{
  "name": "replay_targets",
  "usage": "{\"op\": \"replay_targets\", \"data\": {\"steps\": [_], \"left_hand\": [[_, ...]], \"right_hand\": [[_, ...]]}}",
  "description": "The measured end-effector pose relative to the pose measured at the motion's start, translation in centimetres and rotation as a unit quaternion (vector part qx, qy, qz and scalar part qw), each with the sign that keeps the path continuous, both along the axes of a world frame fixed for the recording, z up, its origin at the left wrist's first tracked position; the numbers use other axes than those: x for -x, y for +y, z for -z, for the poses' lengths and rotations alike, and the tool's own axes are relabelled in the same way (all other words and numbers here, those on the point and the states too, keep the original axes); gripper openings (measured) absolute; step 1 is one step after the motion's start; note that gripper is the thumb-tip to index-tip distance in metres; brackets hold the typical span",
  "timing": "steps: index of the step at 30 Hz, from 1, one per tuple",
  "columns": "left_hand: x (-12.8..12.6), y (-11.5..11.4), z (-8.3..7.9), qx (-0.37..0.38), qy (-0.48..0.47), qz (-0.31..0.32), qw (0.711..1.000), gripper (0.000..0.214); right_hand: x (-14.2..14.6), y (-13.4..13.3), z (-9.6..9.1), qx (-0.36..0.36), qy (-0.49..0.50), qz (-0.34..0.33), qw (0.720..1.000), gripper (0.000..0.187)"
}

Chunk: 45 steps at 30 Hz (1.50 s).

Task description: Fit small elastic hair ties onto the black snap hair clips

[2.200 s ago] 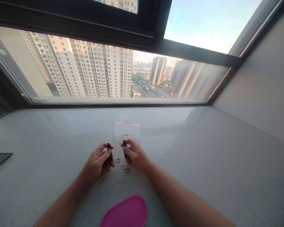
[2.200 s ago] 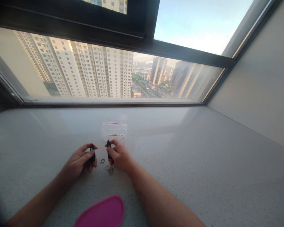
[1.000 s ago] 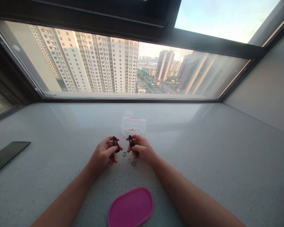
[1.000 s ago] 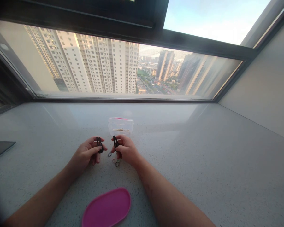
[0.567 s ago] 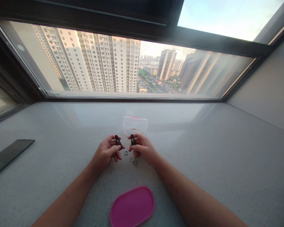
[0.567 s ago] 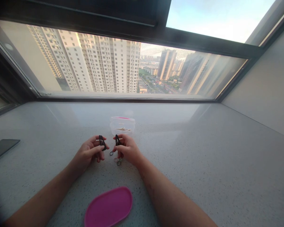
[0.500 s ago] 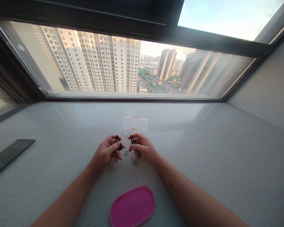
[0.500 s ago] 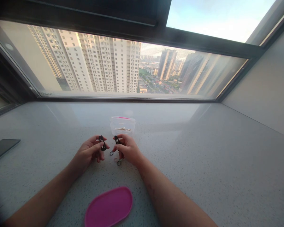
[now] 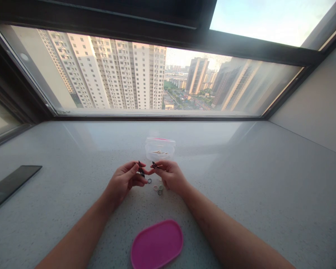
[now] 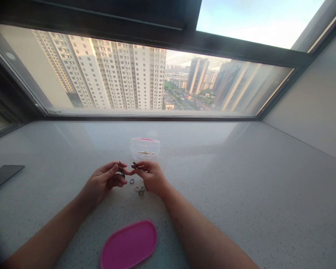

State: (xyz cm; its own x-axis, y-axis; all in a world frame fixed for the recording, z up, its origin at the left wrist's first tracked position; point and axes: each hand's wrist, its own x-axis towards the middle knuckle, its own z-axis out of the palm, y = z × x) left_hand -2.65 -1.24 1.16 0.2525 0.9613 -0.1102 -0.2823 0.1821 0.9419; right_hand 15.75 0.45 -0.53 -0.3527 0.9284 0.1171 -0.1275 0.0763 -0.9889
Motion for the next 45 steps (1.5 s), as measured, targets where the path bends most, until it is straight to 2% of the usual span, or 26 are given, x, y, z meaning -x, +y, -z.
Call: {"op": "replay_targets", "data": {"steps": [4,8,12,14,18,24,31,34,37,45], "left_hand": [[0.0,0.0,-0.3,0.012,-0.044,0.002,0.999,0.027],[0.1,0.1,-0.4,0.017,-0.062,0.007,0.998,0.027],[0.1,0.1,-0.4,0.016,-0.056,0.008,0.998,0.029],[0.1,0.1,-0.3,0.012,-0.048,-0.003,0.999,0.03],[0.1,0.1,-0.2,0.009,-0.014,-0.027,0.999,0.032],[0.1,0.0,-0.1,0.02,-0.004,-0.043,0.999,0.033],[0.4,0.0,0.0,0.016,-0.043,-0.027,0.999,0.031],[0.5,0.0,0.1,0.018,-0.053,-0.015,0.998,0.029],[0.6,-0.1,0.1,0.02,-0.061,-0.002,0.998,0.026],[0.5,0.0,-0.4,0.03,-0.058,0.013,0.998,0.023]], "right_hand": [[-0.2,0.0,-0.1,0.044,0.028,-0.041,0.998,0.028],[-0.4,0.1,0.0,0.068,0.058,-0.055,0.994,0.018],[-0.6,0.2,-0.2,0.122,0.162,-0.075,0.976,0.009],[-0.8,0.3,-0.3,0.162,0.2,-0.113,0.959,0.011],[-1.2,0.6,-0.7,0.217,0.216,-0.172,0.937,0.022],[-1.8,0.6,-1.0,0.229,0.249,-0.194,0.921,0.038],[-2.8,0.6,-0.9,0.247,0.337,-0.281,0.864,0.047],[-2.9,0.7,-0.8,0.246,0.358,-0.298,0.85,0.047],[-2.8,0.6,-0.9,0.246,0.354,-0.297,0.852,0.048],[-2.6,0.5,-0.9,0.22,0.308,-0.251,0.891,0.039]]}}
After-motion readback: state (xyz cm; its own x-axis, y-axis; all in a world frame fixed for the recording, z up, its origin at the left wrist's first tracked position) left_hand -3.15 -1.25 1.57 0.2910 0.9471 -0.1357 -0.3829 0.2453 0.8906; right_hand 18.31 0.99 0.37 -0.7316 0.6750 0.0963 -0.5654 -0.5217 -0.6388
